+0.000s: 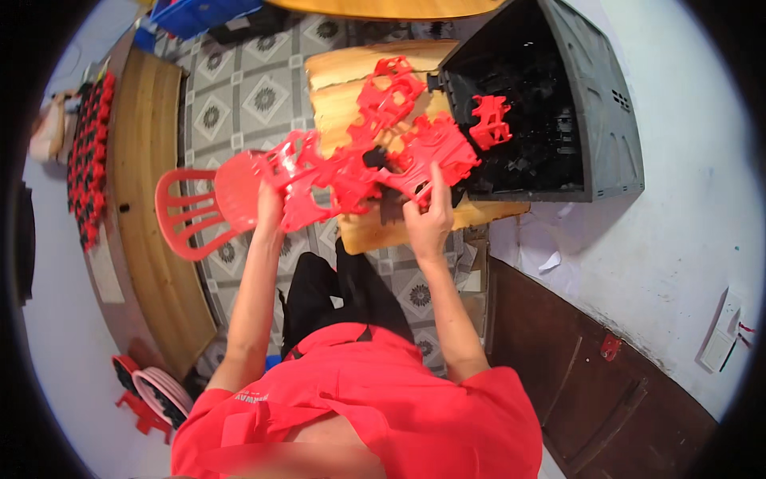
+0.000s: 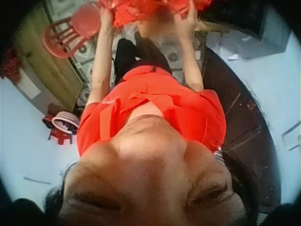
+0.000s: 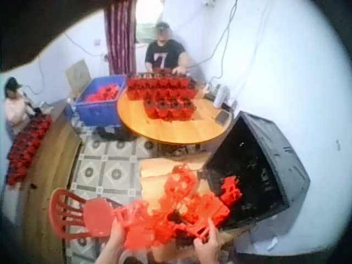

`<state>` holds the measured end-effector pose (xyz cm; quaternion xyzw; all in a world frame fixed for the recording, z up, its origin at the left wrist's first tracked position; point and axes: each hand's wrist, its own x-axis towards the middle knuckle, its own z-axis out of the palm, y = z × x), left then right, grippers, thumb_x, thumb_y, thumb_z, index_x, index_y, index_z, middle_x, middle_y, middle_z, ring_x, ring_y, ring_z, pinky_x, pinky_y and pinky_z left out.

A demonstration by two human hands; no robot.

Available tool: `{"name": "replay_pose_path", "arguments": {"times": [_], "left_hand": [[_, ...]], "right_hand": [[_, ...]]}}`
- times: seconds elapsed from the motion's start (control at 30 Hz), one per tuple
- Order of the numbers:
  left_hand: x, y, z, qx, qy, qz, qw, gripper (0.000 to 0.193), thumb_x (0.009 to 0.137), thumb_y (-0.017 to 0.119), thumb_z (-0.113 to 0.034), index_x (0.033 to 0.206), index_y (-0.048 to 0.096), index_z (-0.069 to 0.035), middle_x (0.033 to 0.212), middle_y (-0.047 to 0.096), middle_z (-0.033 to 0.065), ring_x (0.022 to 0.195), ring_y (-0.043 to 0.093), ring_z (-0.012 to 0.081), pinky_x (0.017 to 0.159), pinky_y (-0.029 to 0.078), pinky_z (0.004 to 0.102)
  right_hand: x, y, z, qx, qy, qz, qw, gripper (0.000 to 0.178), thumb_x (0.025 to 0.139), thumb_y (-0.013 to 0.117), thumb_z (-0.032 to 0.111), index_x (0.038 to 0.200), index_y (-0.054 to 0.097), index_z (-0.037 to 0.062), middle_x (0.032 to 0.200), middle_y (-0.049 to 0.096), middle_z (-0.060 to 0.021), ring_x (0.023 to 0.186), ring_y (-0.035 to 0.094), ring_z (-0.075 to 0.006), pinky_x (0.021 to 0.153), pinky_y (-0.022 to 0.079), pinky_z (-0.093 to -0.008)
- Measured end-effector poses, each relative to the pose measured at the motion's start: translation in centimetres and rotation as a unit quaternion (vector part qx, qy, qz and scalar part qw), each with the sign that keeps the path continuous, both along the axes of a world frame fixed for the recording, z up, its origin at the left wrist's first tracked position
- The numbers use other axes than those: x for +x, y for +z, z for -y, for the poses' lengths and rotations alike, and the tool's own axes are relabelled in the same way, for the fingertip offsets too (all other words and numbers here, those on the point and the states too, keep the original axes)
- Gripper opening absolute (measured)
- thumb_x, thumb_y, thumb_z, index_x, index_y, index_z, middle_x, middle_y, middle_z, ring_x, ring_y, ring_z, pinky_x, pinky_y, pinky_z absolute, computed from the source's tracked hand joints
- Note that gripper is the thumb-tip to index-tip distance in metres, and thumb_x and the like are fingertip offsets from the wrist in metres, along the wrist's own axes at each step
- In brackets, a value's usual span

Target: The person assembles black and red plastic parts by hand, then organizes them into stacks.

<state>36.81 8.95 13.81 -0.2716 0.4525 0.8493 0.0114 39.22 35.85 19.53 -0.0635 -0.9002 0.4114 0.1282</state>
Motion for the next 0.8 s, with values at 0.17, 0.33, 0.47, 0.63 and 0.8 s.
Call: {"name": "replay_pose_path", "arguments": {"times": [0.17, 0.33, 0.47, 0.63, 0.8], "left_hand": [[-15.8, 1.7, -11.2, 0.014, -0.176, 0.004, 0.984, 0.025, 0.090, 0.060, -0.008, 0.116, 0.060, -0.006, 0.091, 0.067, 0.0044, 0.072, 0.064, 0.0128, 0.065, 0.053, 0.0282], [-23.2, -5.3, -22.2, -0.222, -0.369, 0.034, 0.902, 0.046, 0.091, 0.062, -0.025, 0.132, 0.050, -0.007, 0.108, 0.065, 0.0124, 0.092, 0.062, 0.0209, 0.078, 0.050, 0.0366], [-28.3, -10.3, -20.4, -0.384, -0.428, -0.068, 0.815, 0.060, 0.090, 0.059, -0.028, 0.144, 0.041, -0.010, 0.126, 0.061, 0.0210, 0.115, 0.060, 0.0316, 0.095, 0.047, 0.0415], [-28.6, -10.8, -23.2, -0.447, -0.525, -0.039, 0.723, 0.061, 0.092, 0.052, -0.037, 0.146, 0.037, -0.014, 0.130, 0.054, 0.0273, 0.121, 0.054, 0.0408, 0.101, 0.044, 0.0451], [-30.1, -10.5, -18.9, -0.425, -0.564, -0.127, 0.696, 0.069, 0.088, 0.062, -0.044, 0.134, 0.042, 0.003, 0.113, 0.060, 0.0313, 0.112, 0.056, 0.0456, 0.096, 0.046, 0.0492]], "right_hand": [[-8.3, 1.9, -5.2, 0.176, -0.087, -0.038, 0.980, 0.069, 0.072, 0.058, 0.003, 0.140, 0.048, 0.0117, 0.106, 0.057, -0.0144, 0.091, 0.061, -0.0348, 0.076, 0.052, -0.0446], [-11.5, -2.2, -8.3, 0.320, -0.165, -0.017, 0.933, 0.065, 0.072, 0.065, 0.006, 0.136, 0.050, 0.0129, 0.118, 0.051, -0.0146, 0.100, 0.058, -0.0346, 0.078, 0.050, -0.0455], [-16.0, -5.1, -3.5, 0.243, -0.080, -0.012, 0.967, 0.060, 0.081, 0.072, 0.030, 0.135, 0.051, 0.0141, 0.136, 0.045, -0.0170, 0.119, 0.047, -0.0361, 0.099, 0.038, -0.0534], [-16.2, -9.3, -5.4, 0.326, -0.142, 0.091, 0.930, 0.050, 0.079, 0.074, 0.028, 0.125, 0.062, 0.0148, 0.144, 0.042, -0.0100, 0.122, 0.046, -0.0320, 0.101, 0.035, -0.0520], [-18.5, -7.9, -0.5, 0.286, -0.224, 0.073, 0.929, 0.040, 0.084, 0.070, 0.020, 0.122, 0.063, 0.0083, 0.138, 0.047, -0.0173, 0.120, 0.049, -0.0347, 0.101, 0.038, -0.0499]]}}
